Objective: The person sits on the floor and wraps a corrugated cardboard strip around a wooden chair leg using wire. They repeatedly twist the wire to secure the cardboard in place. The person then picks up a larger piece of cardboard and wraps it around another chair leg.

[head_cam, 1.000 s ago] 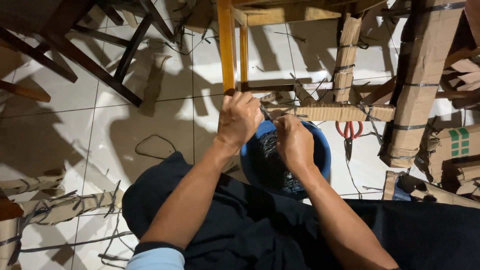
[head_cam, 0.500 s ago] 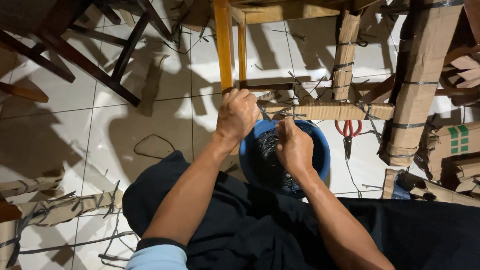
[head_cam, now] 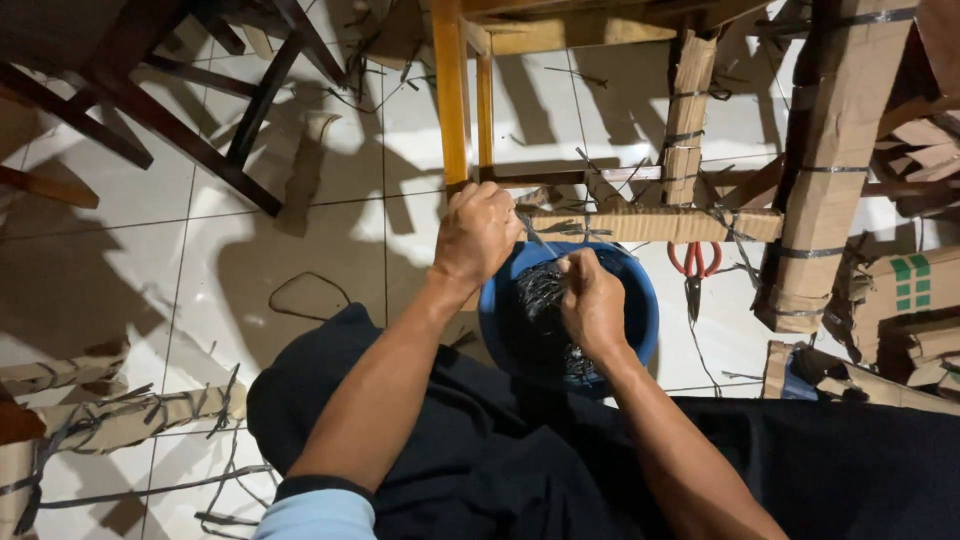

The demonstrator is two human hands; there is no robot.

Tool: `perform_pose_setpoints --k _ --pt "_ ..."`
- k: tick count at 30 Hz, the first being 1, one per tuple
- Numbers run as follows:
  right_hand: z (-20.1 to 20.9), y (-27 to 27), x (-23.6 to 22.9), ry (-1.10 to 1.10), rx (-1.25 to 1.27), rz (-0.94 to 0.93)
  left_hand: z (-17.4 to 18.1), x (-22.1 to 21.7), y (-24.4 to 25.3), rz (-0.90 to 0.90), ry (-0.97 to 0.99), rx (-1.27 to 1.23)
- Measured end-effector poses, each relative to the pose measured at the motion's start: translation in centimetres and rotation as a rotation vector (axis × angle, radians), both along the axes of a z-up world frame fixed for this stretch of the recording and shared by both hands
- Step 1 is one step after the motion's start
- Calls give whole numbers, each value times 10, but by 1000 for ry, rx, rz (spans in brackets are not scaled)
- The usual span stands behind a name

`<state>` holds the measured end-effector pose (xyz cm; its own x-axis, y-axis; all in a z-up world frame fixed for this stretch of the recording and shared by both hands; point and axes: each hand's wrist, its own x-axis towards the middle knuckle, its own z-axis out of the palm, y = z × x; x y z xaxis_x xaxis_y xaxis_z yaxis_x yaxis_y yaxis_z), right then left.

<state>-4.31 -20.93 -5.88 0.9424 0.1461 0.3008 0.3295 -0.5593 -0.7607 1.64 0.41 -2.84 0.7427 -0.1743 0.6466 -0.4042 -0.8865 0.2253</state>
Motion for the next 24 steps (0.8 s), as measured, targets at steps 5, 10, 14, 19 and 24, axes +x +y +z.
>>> perform_pose_setpoints --k 5,10,14,19,24 --pt "-10 -8 -7 144 29 -15 -1 5 17 -136 149 -40" --pt "-11 -16 -14 326 84 -1 53 -15 15 -136 287 -300" --pt "-12 -10 -19 346 -379 174 55 -10 29 31 207 -361" --pt "-64 2 -42 402 -806 428 61 -16 27 212 162 -559" --pt "-29 29 -66 939 -630 484 76 -27 16 267 495 -890"
